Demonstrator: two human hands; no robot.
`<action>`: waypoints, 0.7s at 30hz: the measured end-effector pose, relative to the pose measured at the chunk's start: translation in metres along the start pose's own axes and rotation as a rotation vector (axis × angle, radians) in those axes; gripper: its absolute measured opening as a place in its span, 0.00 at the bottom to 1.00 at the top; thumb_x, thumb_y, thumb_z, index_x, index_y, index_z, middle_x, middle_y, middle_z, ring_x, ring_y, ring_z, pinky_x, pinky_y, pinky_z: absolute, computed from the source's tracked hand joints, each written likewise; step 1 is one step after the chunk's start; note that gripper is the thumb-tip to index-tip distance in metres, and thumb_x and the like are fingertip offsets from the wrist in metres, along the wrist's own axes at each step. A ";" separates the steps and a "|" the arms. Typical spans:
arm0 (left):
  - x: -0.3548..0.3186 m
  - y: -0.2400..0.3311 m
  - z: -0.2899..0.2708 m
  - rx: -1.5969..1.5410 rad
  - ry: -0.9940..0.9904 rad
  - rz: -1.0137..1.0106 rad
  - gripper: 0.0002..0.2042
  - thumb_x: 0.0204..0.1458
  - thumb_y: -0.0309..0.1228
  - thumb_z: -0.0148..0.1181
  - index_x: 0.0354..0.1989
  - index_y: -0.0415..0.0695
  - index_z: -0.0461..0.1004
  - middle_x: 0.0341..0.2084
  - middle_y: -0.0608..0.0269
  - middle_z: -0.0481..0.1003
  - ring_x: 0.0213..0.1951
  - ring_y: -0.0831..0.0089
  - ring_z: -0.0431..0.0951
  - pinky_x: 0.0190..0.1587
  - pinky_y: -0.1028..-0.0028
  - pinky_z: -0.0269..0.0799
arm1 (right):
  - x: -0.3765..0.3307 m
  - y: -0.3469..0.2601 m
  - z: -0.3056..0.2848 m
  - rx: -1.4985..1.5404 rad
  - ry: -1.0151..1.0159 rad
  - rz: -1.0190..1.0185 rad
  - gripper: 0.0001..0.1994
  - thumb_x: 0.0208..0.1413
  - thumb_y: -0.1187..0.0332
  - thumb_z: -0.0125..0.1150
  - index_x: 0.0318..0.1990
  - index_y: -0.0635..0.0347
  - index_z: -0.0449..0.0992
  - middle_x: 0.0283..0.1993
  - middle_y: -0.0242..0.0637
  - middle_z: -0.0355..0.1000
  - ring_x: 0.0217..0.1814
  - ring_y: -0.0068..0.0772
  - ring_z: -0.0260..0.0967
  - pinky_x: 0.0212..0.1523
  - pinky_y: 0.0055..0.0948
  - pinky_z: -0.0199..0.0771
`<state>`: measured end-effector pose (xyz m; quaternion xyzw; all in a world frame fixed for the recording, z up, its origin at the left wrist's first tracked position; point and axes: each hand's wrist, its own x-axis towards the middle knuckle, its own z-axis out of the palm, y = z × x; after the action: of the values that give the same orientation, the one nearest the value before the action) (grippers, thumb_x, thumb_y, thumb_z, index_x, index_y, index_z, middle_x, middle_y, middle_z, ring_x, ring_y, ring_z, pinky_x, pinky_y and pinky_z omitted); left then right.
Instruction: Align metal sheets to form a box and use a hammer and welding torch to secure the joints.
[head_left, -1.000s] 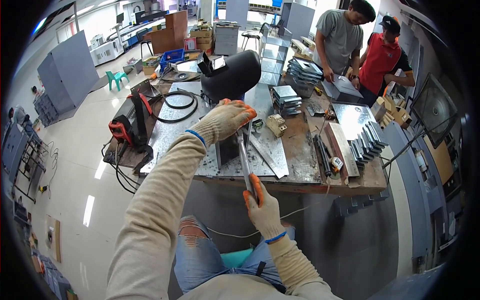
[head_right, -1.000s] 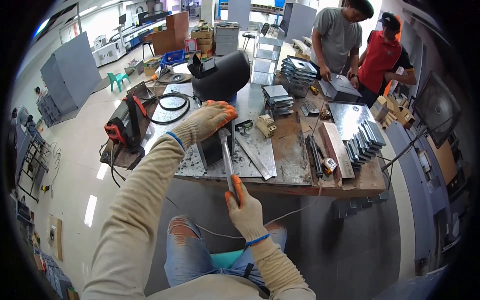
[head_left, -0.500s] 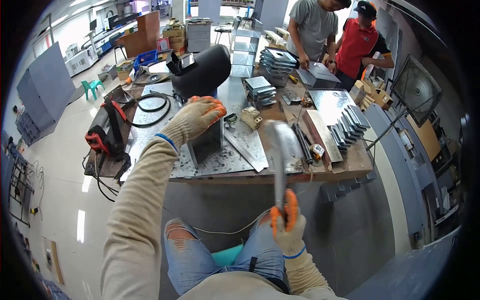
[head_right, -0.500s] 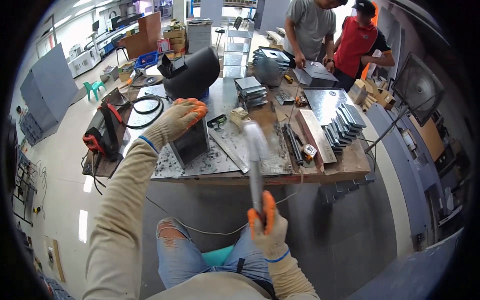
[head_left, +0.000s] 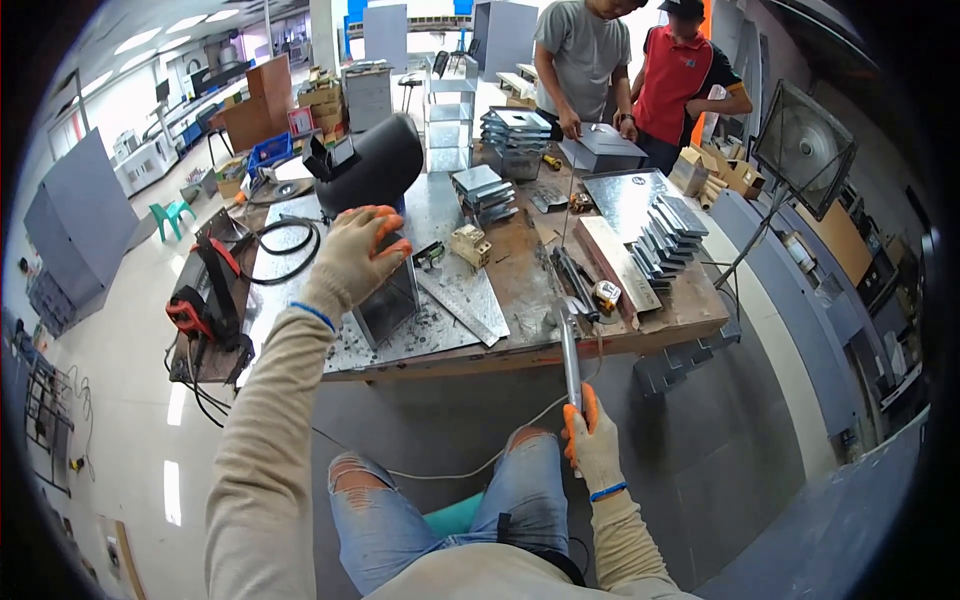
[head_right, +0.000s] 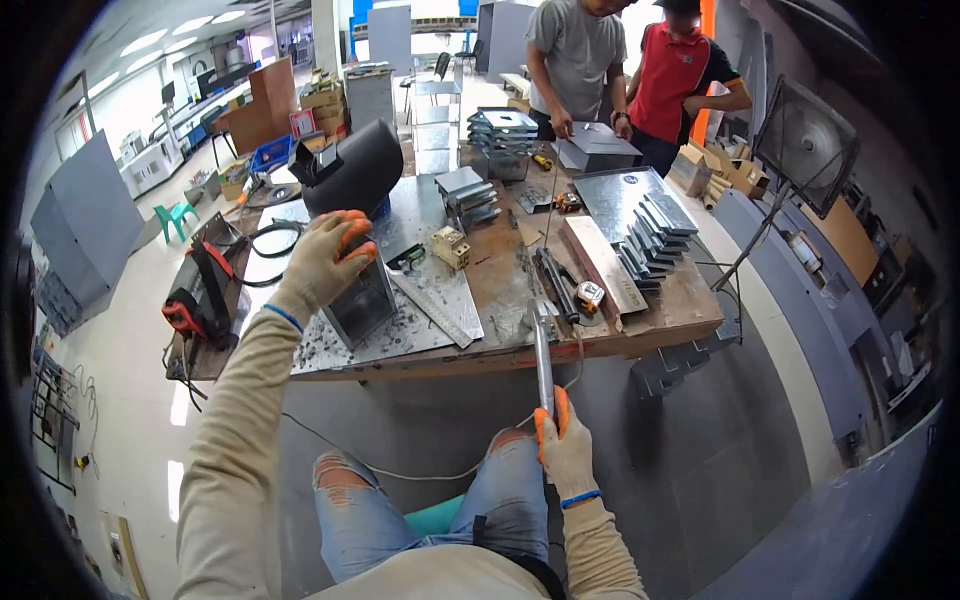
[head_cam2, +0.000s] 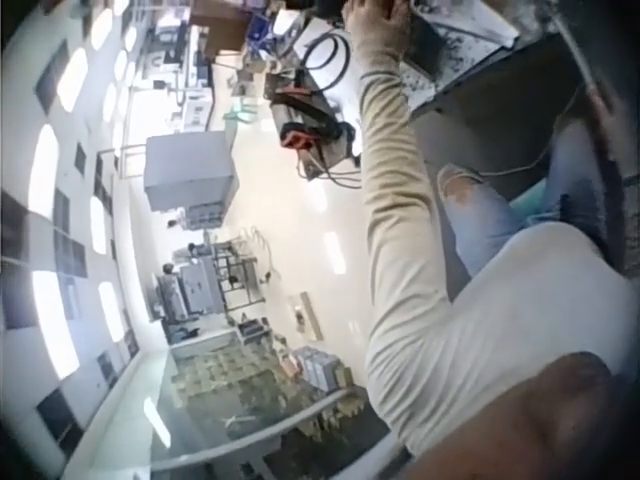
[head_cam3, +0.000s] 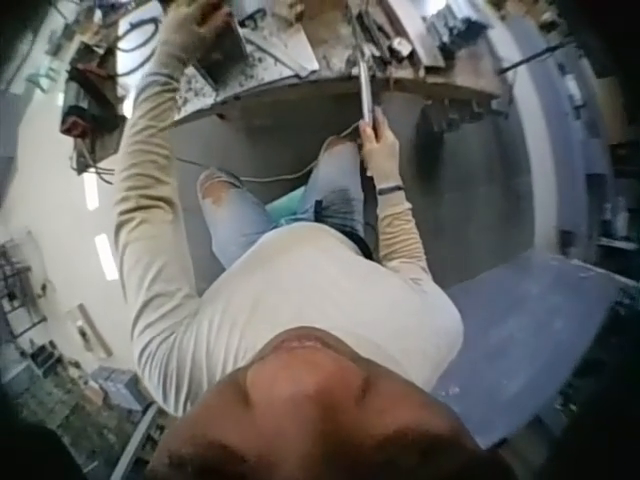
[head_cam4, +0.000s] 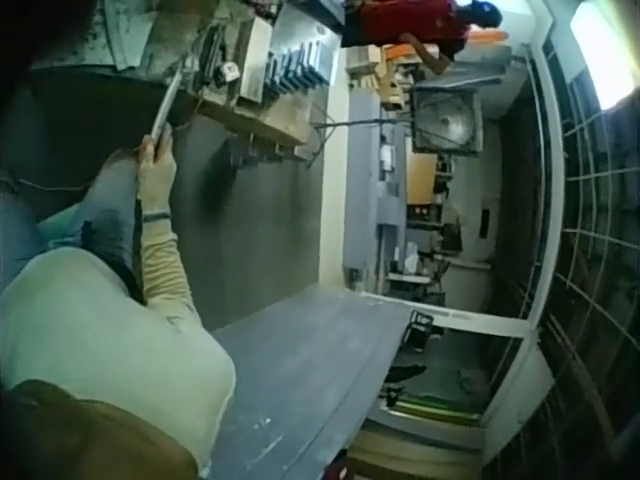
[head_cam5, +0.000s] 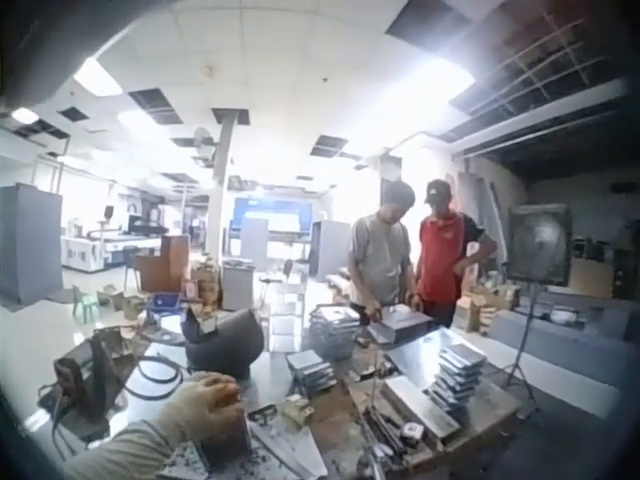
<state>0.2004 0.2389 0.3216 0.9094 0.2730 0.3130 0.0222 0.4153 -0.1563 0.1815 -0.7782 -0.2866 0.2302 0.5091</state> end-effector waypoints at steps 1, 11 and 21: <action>-0.003 -0.001 0.000 0.051 0.097 0.039 0.23 0.61 0.48 0.68 0.57 0.45 0.82 0.59 0.58 0.80 0.63 0.56 0.75 0.69 0.58 0.67 | 0.003 0.002 0.001 -0.006 -0.015 0.014 0.29 0.71 0.70 0.59 0.78 0.54 0.66 0.33 0.35 0.76 0.22 0.22 0.65 0.21 0.23 0.65; -0.026 0.060 -0.047 0.490 -0.508 -0.034 0.19 0.53 0.39 0.72 0.50 0.43 0.84 0.49 0.56 0.82 0.57 0.56 0.77 0.66 0.53 0.69 | 0.010 0.032 -0.002 -0.071 -0.013 -0.043 0.29 0.71 0.63 0.60 0.77 0.53 0.66 0.47 0.49 0.84 0.41 0.49 0.83 0.41 0.40 0.78; -0.036 -0.006 -0.040 1.009 -0.663 0.359 0.10 0.53 0.37 0.69 0.38 0.46 0.87 0.42 0.59 0.84 0.48 0.58 0.82 0.58 0.55 0.75 | 0.010 0.038 0.001 -0.081 -0.041 -0.043 0.29 0.71 0.63 0.59 0.78 0.47 0.65 0.49 0.47 0.84 0.43 0.51 0.83 0.42 0.44 0.79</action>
<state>0.1506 0.2209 0.3322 0.8883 0.2087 -0.1541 -0.3791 0.4295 -0.1610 0.1450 -0.7869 -0.3229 0.2234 0.4761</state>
